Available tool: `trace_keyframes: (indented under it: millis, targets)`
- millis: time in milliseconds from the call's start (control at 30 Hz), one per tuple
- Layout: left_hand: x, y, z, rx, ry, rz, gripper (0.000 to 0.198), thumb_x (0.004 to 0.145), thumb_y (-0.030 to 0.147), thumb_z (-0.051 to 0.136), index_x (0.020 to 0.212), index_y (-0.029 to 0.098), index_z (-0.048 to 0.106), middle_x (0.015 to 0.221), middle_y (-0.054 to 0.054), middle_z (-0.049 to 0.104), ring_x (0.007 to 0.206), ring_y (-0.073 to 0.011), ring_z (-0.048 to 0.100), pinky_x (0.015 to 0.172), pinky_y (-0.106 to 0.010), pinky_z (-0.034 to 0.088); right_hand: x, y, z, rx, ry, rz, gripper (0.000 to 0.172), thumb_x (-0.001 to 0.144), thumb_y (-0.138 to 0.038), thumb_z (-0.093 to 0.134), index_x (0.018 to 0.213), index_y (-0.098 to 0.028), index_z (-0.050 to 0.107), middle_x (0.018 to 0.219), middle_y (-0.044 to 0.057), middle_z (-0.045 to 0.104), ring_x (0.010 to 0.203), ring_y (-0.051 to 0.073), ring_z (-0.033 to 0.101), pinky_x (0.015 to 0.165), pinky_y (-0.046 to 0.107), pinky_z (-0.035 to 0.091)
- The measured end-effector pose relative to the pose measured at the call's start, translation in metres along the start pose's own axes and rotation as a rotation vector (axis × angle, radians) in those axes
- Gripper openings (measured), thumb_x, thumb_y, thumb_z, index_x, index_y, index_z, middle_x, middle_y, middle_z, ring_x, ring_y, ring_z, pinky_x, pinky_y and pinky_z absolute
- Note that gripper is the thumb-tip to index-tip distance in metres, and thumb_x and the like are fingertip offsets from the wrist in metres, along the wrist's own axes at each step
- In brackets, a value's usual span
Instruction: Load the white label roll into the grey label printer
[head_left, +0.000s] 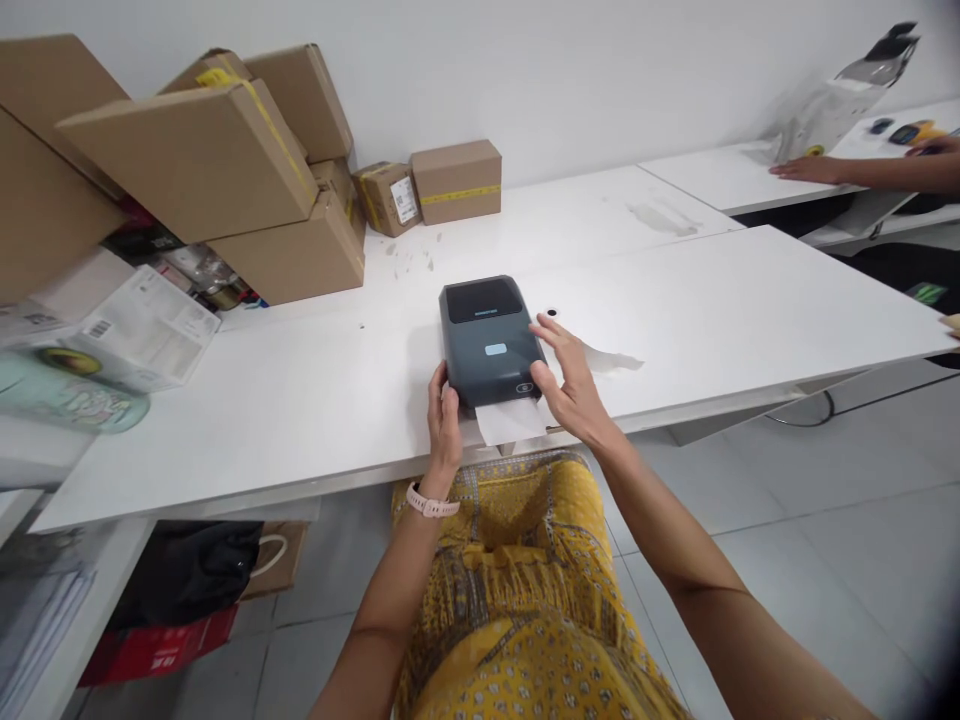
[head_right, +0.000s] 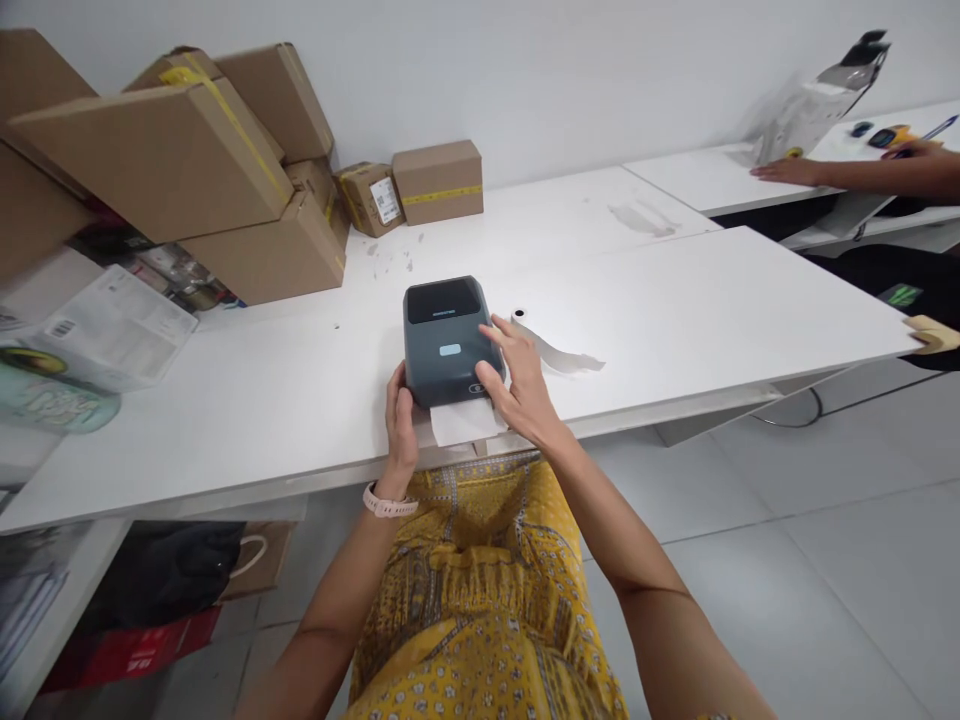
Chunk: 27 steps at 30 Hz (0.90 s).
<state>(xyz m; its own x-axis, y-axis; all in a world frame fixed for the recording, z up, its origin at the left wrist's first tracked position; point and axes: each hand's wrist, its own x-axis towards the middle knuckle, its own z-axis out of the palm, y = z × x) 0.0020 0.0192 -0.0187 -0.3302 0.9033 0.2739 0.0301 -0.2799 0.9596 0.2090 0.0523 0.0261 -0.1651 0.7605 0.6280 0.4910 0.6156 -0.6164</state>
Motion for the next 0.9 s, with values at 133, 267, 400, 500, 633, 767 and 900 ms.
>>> trace_keyframes:
  millis: [133,267,400,500,633,767,900]
  targets:
    - [0.000,-0.007,-0.001,-0.050,-0.018,-0.049,0.074,0.097,0.075,0.052,0.152,0.026,0.056,0.165,-0.011,0.052,0.158,-0.0307,0.043,0.132,-0.047,0.034,0.001,-0.004,-0.008,0.025,0.045,-0.019,0.053,0.109,-0.056,0.042,0.158,-0.036,0.044,0.165,0.010,0.051,0.156,0.030,0.044,0.127,0.062,0.037]
    - [-0.001,-0.006,-0.002,-0.066,-0.049,-0.057,0.077,0.094,0.075,0.057,0.154,0.027,0.054,0.167,-0.011,0.049,0.159,-0.0327,0.041,0.132,-0.048,0.035,0.003,-0.006,-0.003,-0.056,-0.026,-0.059,0.047,0.111,-0.053,0.038,0.153,-0.037,0.051,0.168,0.007,0.047,0.158,0.030,0.041,0.128,0.062,0.037]
    - [-0.004,-0.003,-0.002,-0.092,-0.101,-0.048,0.082,0.093,0.074,0.060,0.158,0.026,0.049,0.169,-0.013,0.047,0.159,-0.0343,0.041,0.130,-0.049,0.038,0.006,-0.006,0.008,-0.198,-0.095,-0.126,0.043,0.111,-0.052,0.039,0.140,-0.033,0.064,0.170,0.005,0.045,0.159,0.032,0.038,0.128,0.064,0.034]
    - [-0.005,-0.002,-0.002,-0.108,-0.111,-0.048,0.082,0.093,0.074,0.061,0.158,0.025,0.048,0.167,-0.012,0.050,0.158,-0.0338,0.042,0.130,-0.047,0.039,0.018,-0.016,0.010,-0.298,-0.106,-0.167,0.036,0.109,-0.053,0.045,0.124,-0.033,0.071,0.163,0.002,0.056,0.158,0.034,0.040,0.130,0.068,0.026]
    - [-0.005,-0.003,-0.003,-0.117,-0.112,-0.063,0.082,0.093,0.074,0.061,0.158,0.026,0.049,0.165,-0.011,0.052,0.158,-0.0330,0.043,0.130,-0.046,0.039,0.039,-0.032,0.010,-0.338,-0.171,-0.241,0.039,0.107,-0.059,0.047,0.098,-0.029,0.069,0.143,0.005,0.071,0.157,0.035,0.043,0.135,0.068,0.017]
    - [-0.005,-0.003,-0.003,-0.128,-0.118,-0.072,0.080,0.094,0.073,0.060,0.158,0.027,0.048,0.165,-0.011,0.052,0.158,-0.0330,0.042,0.130,-0.046,0.038,0.043,-0.030,0.016,-0.320,-0.234,-0.267,0.042,0.107,-0.063,0.045,0.095,-0.028,0.066,0.137,0.005,0.075,0.153,0.034,0.048,0.135,0.069,0.017]
    - [-0.005,-0.002,-0.003,-0.145,-0.129,-0.078,0.078,0.094,0.070,0.061,0.158,0.028,0.048,0.162,-0.011,0.055,0.156,-0.0338,0.045,0.128,-0.047,0.041,0.029,-0.019,0.024,-0.301,-0.188,-0.183,0.041,0.106,-0.063,0.048,0.113,-0.028,0.067,0.150,0.006,0.068,0.148,0.035,0.053,0.132,0.070,0.022]
